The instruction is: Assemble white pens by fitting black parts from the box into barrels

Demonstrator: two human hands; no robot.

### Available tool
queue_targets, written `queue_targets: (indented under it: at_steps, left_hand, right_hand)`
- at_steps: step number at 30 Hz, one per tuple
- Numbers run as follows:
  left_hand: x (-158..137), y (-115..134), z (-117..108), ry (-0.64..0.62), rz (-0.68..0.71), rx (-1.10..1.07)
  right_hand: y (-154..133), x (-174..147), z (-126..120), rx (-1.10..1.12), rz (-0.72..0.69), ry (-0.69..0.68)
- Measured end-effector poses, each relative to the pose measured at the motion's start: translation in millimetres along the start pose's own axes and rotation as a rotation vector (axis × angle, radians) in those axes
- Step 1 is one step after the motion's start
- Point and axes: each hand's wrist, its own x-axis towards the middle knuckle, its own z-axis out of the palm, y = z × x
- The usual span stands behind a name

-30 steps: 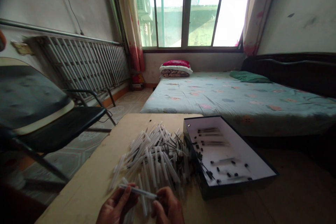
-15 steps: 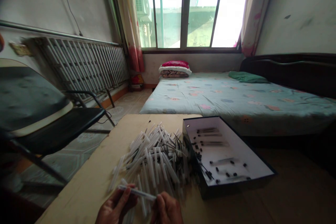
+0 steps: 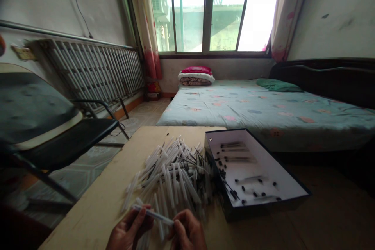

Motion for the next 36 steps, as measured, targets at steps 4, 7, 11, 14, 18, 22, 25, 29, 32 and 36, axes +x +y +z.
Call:
queue_targets:
  at_steps: [4,7,11,14,18,22,25,29,32,36]
  left_hand:
    - [3.0,-1.6,-2.9,-0.016,-0.012,0.006]
    - [3.5,-2.3,-3.4,-0.018,-0.015,0.008]
    - [3.5,-4.0,-4.7,-0.014,0.003,0.016]
    - [5.5,-6.1,-7.7,-0.027,0.012,0.012]
    - [7.8,-7.8,-10.2,-0.046,-0.007,0.019]
    - [6.8,-8.0,-9.3,-0.038,-0.004,0.02]
    - [5.7,-6.3,-7.8,-0.02,-0.013,0.015]
    - [10.2,5.5,-12.9,0.058,0.031,-0.066]
    - [19.6,20.8,-25.5,0.14,0.116,-0.16]
    - [25.0,30.4,-32.7,0.186,0.153,-0.205]
  right_hand:
    - [-3.0,1.6,-3.8,0.056,0.104,-0.044]
    - [-0.9,2.3,-4.8,0.067,0.189,-0.039]
    - [2.3,1.5,-5.7,0.04,0.139,-0.085]
    - [0.0,0.1,-5.9,0.086,0.109,-0.096]
    - [-5.6,-0.9,-4.8,0.128,0.141,-0.078]
    - [-8.2,-1.0,-4.1,0.02,0.142,-0.081]
    - [-10.5,-1.4,-4.4,-0.046,0.125,-0.057]
    - [-18.3,-3.7,-12.7,-0.114,0.101,-0.033]
    - [-27.3,-5.4,-28.5,-0.198,0.056,0.011]
    - [-39.1,-4.8,-43.9,-0.169,0.065,0.133]
